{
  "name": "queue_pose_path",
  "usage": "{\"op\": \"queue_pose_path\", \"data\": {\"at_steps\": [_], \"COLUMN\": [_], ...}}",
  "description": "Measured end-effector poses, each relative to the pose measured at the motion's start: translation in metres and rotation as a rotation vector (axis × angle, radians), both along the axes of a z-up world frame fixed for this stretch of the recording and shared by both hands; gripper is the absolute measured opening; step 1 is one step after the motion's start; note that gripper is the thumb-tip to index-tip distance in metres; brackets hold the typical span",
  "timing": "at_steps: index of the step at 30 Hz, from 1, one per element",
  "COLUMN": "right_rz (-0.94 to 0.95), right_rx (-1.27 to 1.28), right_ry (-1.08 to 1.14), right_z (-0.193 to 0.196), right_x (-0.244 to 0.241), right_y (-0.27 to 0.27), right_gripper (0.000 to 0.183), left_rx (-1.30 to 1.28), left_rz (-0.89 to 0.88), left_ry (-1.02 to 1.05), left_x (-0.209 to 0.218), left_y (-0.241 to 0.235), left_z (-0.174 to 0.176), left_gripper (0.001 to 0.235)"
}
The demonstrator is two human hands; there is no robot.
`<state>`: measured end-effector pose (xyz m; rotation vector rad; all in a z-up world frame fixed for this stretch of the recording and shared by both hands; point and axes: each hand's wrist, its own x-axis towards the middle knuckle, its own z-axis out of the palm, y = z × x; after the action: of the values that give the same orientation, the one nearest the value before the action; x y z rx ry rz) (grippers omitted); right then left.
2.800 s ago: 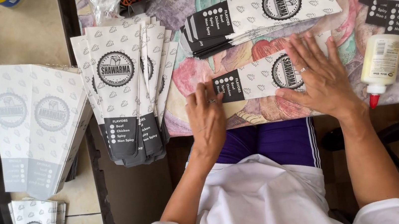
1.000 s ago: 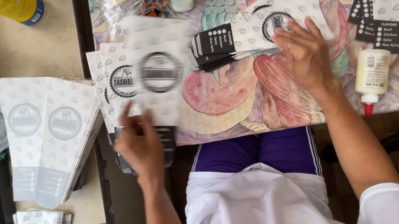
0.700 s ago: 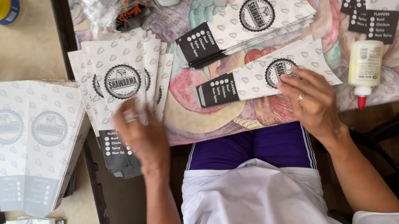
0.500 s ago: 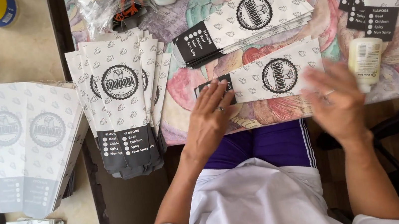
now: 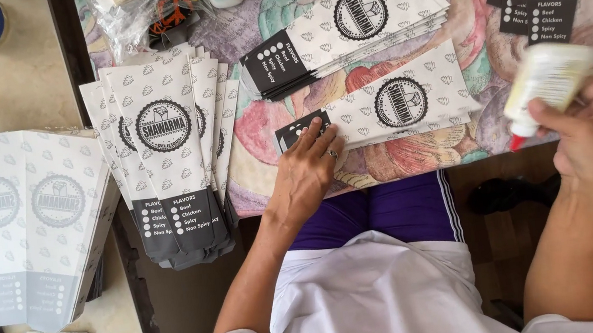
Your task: The person applies glue from a bottle to the edges of printed paper shawarma sleeves, folds them by hand, and presses the edges together to seal them, handling several sleeves from a stack on a table.
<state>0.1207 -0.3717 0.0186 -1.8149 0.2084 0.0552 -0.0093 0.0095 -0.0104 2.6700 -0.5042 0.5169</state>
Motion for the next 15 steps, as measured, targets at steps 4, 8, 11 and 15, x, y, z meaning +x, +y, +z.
{"op": "queue_pose_path", "data": {"at_steps": [4, 8, 11, 15], "right_rz": [-0.091, 0.061, 0.122, -0.124], "right_rx": [0.397, 0.338, 0.251, 0.257], "right_ry": [-0.082, -0.313, -0.479, -0.480], "right_z": [0.022, 0.022, 0.010, -0.006], "right_x": [-0.011, -0.020, -0.023, -0.028], "right_y": [0.003, -0.009, -0.021, -0.026], "right_gripper": [0.056, 0.039, 0.036, 0.038], "left_rx": [-0.062, -0.175, -0.219, -0.306], "left_rz": [0.014, 0.211, 0.330, 0.321], "left_ry": [-0.006, 0.117, 0.231, 0.299], "left_x": [0.009, 0.018, 0.022, 0.025], "left_y": [-0.002, -0.001, 0.001, 0.005], "left_z": [0.006, 0.004, 0.007, 0.014], "left_gripper": [0.011, 0.008, 0.017, 0.025]}}
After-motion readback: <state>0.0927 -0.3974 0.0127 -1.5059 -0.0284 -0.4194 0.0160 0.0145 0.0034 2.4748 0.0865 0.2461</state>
